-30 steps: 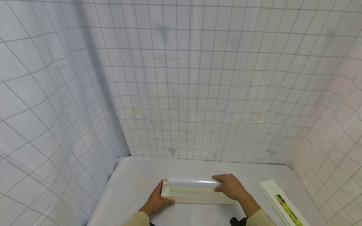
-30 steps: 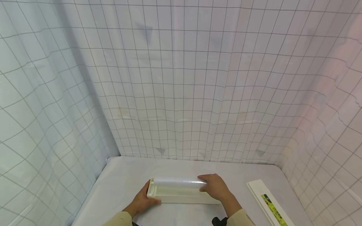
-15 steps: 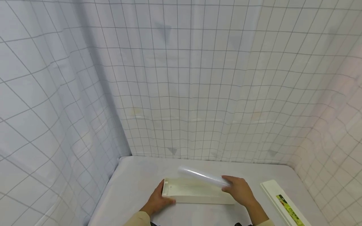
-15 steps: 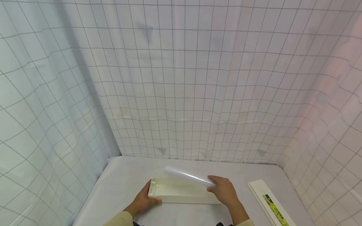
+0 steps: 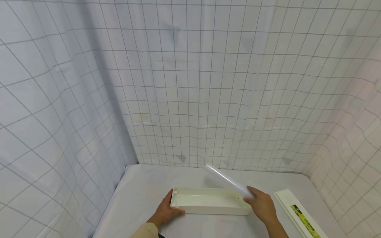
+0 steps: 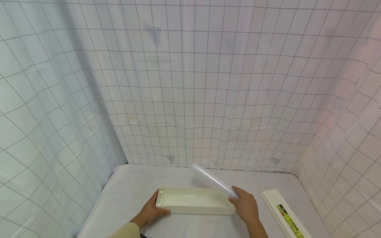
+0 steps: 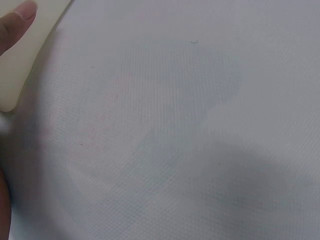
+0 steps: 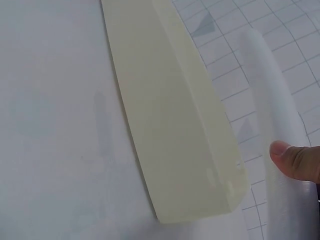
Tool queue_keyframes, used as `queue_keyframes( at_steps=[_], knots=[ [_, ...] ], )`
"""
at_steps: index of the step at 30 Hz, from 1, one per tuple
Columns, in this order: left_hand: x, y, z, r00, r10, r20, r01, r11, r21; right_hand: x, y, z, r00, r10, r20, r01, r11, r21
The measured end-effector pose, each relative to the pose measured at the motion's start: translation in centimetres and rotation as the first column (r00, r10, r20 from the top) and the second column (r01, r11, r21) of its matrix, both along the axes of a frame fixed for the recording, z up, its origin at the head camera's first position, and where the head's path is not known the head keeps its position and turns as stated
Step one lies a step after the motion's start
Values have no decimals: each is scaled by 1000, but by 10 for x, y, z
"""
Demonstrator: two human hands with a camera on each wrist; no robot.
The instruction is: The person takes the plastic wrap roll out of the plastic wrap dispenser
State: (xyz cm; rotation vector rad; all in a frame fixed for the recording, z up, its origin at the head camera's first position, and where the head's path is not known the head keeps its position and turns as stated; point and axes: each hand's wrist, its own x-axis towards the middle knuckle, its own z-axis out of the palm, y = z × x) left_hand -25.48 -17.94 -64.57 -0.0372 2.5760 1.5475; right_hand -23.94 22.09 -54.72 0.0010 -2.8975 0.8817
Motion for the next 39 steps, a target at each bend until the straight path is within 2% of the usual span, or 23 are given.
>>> queue_keyframes(
  at_steps=[8, 20, 26, 31, 35, 39],
  knots=[
    [-2, -1, -5, 1000, -4, -20, 4, 1000, -4, 5, 18, -5, 995, -88, 47, 87, 996, 12],
    [1, 1, 2, 1000, 7, -1, -7, 1000, 4, 16, 50, -19, 979, -188, 84, 188, 982, 12],
    [0, 1, 2, 1000, 8, -6, -8, 1000, 5, 26, 64, -28, 966, -243, 89, 242, 970, 28],
    [-1, 0, -1, 1000, 18, -3, -18, 1000, -10, 31, 74, -38, 954, -270, 131, 272, 962, 1],
    [0, 1, 1, 1000, 19, 2, -19, 1000, -14, 34, 78, -45, 940, -293, 173, 296, 955, 10],
    [1, 2, 4, 1000, 23, 12, -22, 1000, -20, 37, 80, -52, 933, -311, 180, 313, 950, 17]
  ],
)
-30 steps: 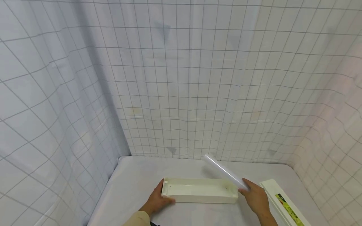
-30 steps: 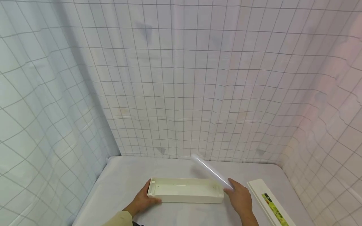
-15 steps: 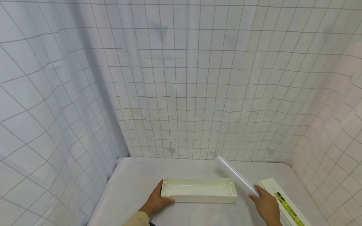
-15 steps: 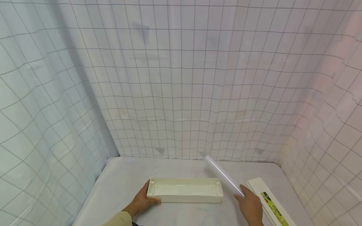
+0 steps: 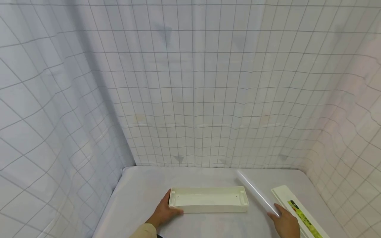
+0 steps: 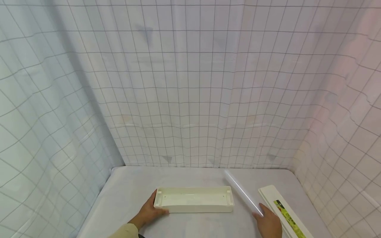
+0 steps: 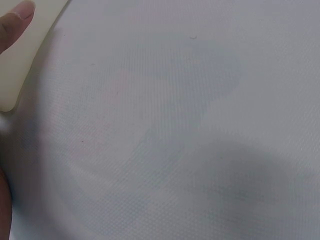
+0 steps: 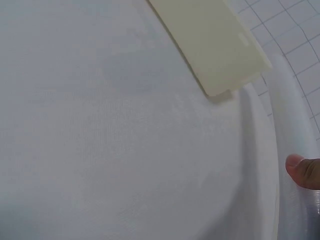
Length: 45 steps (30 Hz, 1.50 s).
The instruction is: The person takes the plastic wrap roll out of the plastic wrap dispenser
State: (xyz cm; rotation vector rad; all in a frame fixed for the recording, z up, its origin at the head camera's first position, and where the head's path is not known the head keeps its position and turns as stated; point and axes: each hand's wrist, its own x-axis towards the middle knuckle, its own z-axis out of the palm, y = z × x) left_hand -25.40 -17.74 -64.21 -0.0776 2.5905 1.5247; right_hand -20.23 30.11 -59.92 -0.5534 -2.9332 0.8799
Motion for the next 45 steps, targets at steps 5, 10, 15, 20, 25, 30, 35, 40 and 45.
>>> queue_keyframes(
  at_steps=[5, 10, 15, 20, 25, 30, 35, 40, 45],
  knots=[
    [2, -1, 0, 1000, -3, -4, 3, 1000, -1, 2, 2, -7, 1000, -1, -2, 1, 1000, 8],
    [2, -1, 0, 1000, -3, 7, 3, 1000, 14, 3, -1, -14, 1000, -23, 0, 23, 1000, 20],
    [1, 0, 0, 1000, -15, 2, 15, 1000, 11, 2, -7, -16, 998, -57, -7, 57, 998, 9],
    [2, 0, 0, 1000, -20, -5, 20, 1000, 17, 1, -9, -20, 998, -64, -11, 64, 998, 9],
    [2, 0, 1, 1000, -24, -7, 24, 1000, 11, -3, -11, -22, 996, -85, 23, 85, 996, 14],
    [1, 1, 0, 1000, -19, -7, 19, 1000, 13, -6, -7, -23, 998, -46, 38, 44, 998, 43],
    [-1, 0, -1, 1000, -11, -9, 11, 1000, 2, -7, -9, -21, 998, -49, 48, 47, 998, 46],
    [-1, 0, -1, 1000, -11, -5, 11, 1000, -8, -7, -12, -23, 995, -85, 55, 84, 996, 32],
    [0, -1, 0, 1000, -7, -6, 7, 1000, -5, -7, -11, -24, 997, -57, 54, 55, 998, 38]
  ],
)
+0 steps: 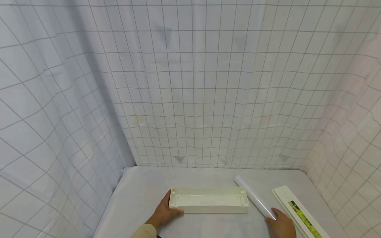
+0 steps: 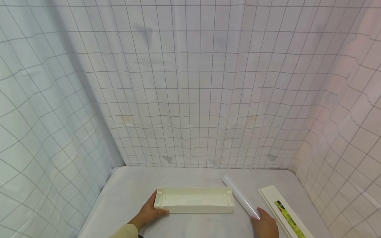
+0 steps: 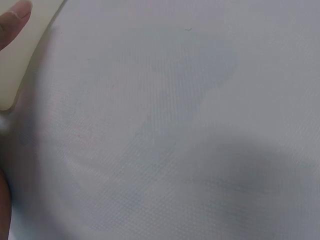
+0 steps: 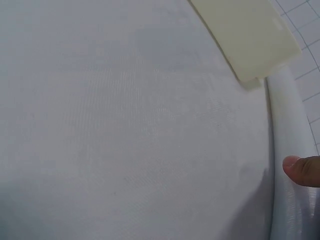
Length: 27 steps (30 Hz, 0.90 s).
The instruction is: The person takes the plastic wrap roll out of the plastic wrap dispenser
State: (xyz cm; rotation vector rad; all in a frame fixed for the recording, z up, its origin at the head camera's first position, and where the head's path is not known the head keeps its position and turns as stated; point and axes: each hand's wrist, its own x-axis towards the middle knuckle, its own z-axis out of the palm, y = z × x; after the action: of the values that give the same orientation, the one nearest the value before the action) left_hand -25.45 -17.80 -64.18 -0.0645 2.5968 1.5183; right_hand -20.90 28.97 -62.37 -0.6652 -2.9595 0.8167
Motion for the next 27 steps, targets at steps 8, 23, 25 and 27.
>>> queue_keyframes(
  at_steps=[8, 23, 25, 27],
  knots=[
    [2, -3, 1, 1000, 9, 8, -9, 1000, 2, -1, 2, 0, 999, 34, 2, -34, 999, -3],
    [-1, -17, 6, 991, -104, -80, 94, 988, -120, -23, -9, 9, 983, 176, -48, -170, 980, 103],
    [2, -23, 6, 987, -124, -100, 102, 975, -197, -26, -12, 7, 972, 218, -92, -203, 968, 149],
    [6, -30, 8, 983, -149, -106, 115, 954, -279, -29, -13, 6, 951, 277, -136, -242, 944, 225]
  ],
)
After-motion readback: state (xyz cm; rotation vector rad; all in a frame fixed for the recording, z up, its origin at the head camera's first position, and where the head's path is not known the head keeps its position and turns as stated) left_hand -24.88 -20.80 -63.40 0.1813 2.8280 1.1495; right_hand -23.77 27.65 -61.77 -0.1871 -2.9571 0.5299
